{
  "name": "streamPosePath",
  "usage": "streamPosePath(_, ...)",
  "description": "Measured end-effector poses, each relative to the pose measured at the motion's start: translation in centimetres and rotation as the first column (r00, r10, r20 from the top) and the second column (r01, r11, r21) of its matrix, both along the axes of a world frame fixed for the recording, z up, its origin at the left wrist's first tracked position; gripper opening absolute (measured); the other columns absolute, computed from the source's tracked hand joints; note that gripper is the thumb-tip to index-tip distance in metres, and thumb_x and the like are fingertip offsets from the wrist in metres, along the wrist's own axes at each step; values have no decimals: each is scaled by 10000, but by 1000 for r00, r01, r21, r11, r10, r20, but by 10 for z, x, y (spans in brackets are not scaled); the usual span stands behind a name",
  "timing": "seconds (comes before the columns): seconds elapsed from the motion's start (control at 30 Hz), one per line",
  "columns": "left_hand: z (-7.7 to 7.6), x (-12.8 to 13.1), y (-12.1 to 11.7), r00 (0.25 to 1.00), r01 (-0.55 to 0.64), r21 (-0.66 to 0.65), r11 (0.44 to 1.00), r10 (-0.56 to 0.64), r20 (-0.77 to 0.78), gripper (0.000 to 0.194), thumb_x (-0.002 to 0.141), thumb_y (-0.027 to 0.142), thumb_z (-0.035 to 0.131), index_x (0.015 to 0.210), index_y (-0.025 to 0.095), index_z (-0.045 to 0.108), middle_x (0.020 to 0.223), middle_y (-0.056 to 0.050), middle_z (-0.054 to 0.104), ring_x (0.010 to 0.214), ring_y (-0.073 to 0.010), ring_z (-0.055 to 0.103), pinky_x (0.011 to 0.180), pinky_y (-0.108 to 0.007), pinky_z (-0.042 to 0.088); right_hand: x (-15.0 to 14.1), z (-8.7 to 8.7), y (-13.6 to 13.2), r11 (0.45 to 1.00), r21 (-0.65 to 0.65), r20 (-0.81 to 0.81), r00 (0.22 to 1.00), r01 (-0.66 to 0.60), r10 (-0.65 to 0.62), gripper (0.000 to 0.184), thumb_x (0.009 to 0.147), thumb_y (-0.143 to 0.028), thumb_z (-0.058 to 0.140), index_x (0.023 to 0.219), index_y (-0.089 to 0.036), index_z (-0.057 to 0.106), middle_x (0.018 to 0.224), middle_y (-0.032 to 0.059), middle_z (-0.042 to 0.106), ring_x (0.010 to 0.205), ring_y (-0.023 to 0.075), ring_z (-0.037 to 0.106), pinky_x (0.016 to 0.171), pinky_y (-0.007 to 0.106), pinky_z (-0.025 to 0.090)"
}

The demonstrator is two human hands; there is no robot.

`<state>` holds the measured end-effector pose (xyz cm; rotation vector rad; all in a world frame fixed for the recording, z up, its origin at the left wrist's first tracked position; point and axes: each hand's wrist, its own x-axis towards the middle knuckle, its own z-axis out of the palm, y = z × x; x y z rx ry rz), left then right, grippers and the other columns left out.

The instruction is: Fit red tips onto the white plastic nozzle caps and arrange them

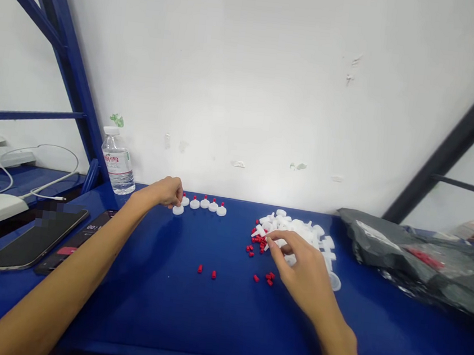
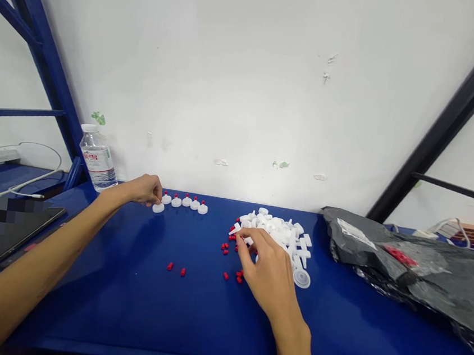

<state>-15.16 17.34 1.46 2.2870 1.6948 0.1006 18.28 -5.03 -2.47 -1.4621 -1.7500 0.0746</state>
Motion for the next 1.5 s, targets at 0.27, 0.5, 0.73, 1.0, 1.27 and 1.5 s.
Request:
streamPosePath(0.27,-2,0,-5,1000,-10,10,1000,11,-15,51,701,176,678,710,145,718,584,-57,691,585,-188,675,531,-227,452,2,-3,2,1000,7,12,1000,6,-6,141,990,-351,550,1026,-306,679,1073,-35,742,762,161,687,733,296,499)
streamPosePath(0.5,0,1,-13,995,-31,48,998,35,-97,114,719,258,699,784,173,738,637,-63,717,613,-207,691,597,-253,482,3,-5,3,1000,14,15,1000,-4,3,159,995,-369,544,1026,-299,684,1058,-16,746,756,172,687,729,301,505)
streamPosePath(0.73,12,15,-27,991,-35,331,943,76,-114,314,826,415,554,883,187,761,988,-153,755,902,-316,689,737,-344,464,2,-4,3,1000,-4,11,1000,-1,1,136,991,-347,546,1022,-315,675,1078,-46,738,777,155,687,754,295,501)
streamPosePath(1.0,-7,72,-58,938,294,246,924,-328,111,279,866,371,539,738,185,702,682,-30,674,618,-157,582,567,-270,356,5,-7,5,990,9,84,987,139,-139,194,1003,-361,520,1030,-287,697,1065,12,755,863,230,697,761,354,506)
streamPosePath(1.27,5,71,-72,831,556,-534,637,-413,374,417,623,439,889,937,205,748,761,-16,717,588,-136,609,568,-239,463,22,-35,20,981,32,353,916,192,-190,337,987,-315,528,1254,-220,709,1283,101,711,1253,359,579,1035,532,467)
streamPosePath(1.5,1,73,-77,797,597,-611,519,-467,383,438,539,406,945,909,227,795,727,-10,711,566,-132,594,554,-242,474,24,-45,20,990,-8,396,910,137,-123,377,992,-291,517,1348,-291,644,1356,53,688,1412,387,460,1133,680,308)
